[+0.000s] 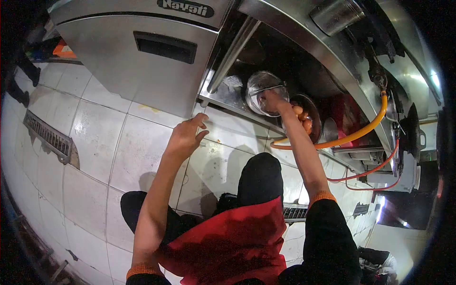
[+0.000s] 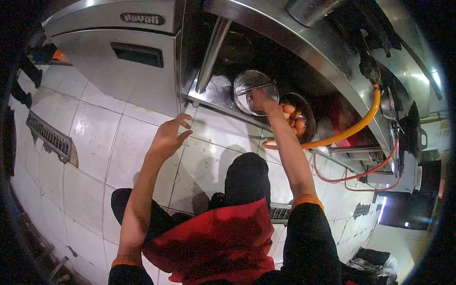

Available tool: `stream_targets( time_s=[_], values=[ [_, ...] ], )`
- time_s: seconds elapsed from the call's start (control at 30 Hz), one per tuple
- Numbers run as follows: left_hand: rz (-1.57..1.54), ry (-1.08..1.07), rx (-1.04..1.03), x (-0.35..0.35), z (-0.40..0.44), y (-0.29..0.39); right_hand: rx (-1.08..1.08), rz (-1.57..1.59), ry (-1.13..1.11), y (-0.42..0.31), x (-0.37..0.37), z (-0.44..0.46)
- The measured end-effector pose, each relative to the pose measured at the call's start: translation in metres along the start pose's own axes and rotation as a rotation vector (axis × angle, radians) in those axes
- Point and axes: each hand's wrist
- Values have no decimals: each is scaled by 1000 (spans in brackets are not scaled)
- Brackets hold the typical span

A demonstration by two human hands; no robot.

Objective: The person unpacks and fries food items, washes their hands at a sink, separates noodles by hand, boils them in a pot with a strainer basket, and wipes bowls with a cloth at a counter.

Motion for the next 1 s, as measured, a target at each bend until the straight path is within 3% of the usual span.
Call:
stream_targets(
  time_s=[0.13, 0.23, 0.33, 0.77, 0.83, 0.93, 1.0],
  values=[
    [-3, -9, 24, 1, 1, 3, -70, -4, -185, -5, 25, -2],
    [6, -12, 32, -1, 2, 2, -39, 237, -228, 6, 47, -7],
    [16, -31, 49, -2, 1, 1, -232, 396, -228, 8, 65, -13],
    [12, -2, 15, -1, -2, -2, -93, 147, -272, -15, 29, -4],
    [3, 0, 16, 0, -3, -1, -102, -1, -133, -2, 3, 3],
    [-16, 24, -13, 0, -4, -2, 17, -81, -146, -1, -2, 5],
    [-10, 26, -7, 1, -6, 0, -33, -82, -54, -18, 9, -6]
  ],
)
Point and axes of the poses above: each hand's wrist, its own z-axis towards the middle knuckle, its own x-axis out of the back of the hand, y = z × x, and after that the axes turned 11 degrees about x, right-handed
